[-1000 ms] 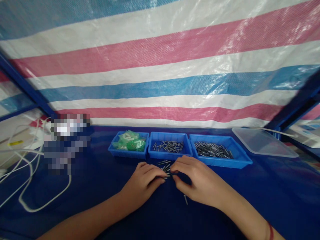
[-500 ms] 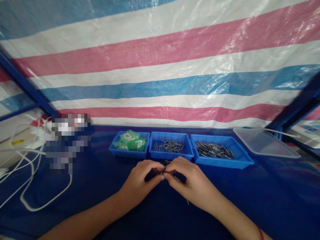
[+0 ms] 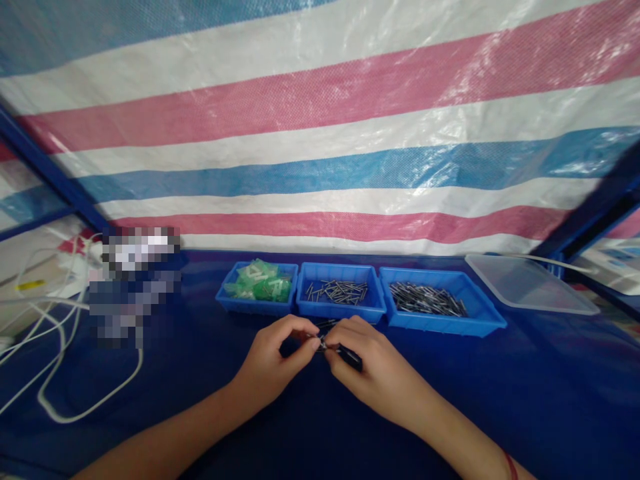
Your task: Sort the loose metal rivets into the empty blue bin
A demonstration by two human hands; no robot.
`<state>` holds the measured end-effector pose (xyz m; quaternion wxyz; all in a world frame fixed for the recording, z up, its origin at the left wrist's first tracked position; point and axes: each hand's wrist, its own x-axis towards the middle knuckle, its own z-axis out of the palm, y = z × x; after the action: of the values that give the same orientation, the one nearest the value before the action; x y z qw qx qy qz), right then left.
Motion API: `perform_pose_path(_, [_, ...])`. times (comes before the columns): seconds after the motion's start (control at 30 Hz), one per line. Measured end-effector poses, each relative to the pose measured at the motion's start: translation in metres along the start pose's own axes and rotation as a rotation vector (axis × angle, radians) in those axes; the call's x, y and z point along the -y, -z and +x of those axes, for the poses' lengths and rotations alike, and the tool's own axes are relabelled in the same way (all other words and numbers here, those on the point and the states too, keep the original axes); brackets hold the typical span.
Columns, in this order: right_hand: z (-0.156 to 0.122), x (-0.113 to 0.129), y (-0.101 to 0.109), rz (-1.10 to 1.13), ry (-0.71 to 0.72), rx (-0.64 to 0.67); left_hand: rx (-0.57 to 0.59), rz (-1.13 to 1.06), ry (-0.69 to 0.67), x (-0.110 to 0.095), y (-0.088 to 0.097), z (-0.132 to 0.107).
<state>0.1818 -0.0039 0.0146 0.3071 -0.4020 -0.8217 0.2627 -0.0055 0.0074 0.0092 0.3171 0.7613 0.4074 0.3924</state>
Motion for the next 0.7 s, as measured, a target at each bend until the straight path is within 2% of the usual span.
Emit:
perform_pose_path(0.1, [0.001,-0.001,-0.001,0.042,-0.005,0.019,-0.009,-0.052,0.025,0.0,0.0,0.0])
perform_pose_path(0.23, [0.0,-0.005,-0.001,0.079,-0.01,-0.018,0.021,-0.055,0.056,-0.001,0.001,0.0])
perform_pose_path(0.5, [0.0,-0.012,0.001,0.108,-0.043,-0.12,0.031,-0.025,0.011,-0.003,0.004,0.001])
perform_pose_path(0.7, [-0.002,-0.004,0.013,0.024,-0.055,-0.137,0.084,0.07,-0.026,0.002,0.003,0.001])
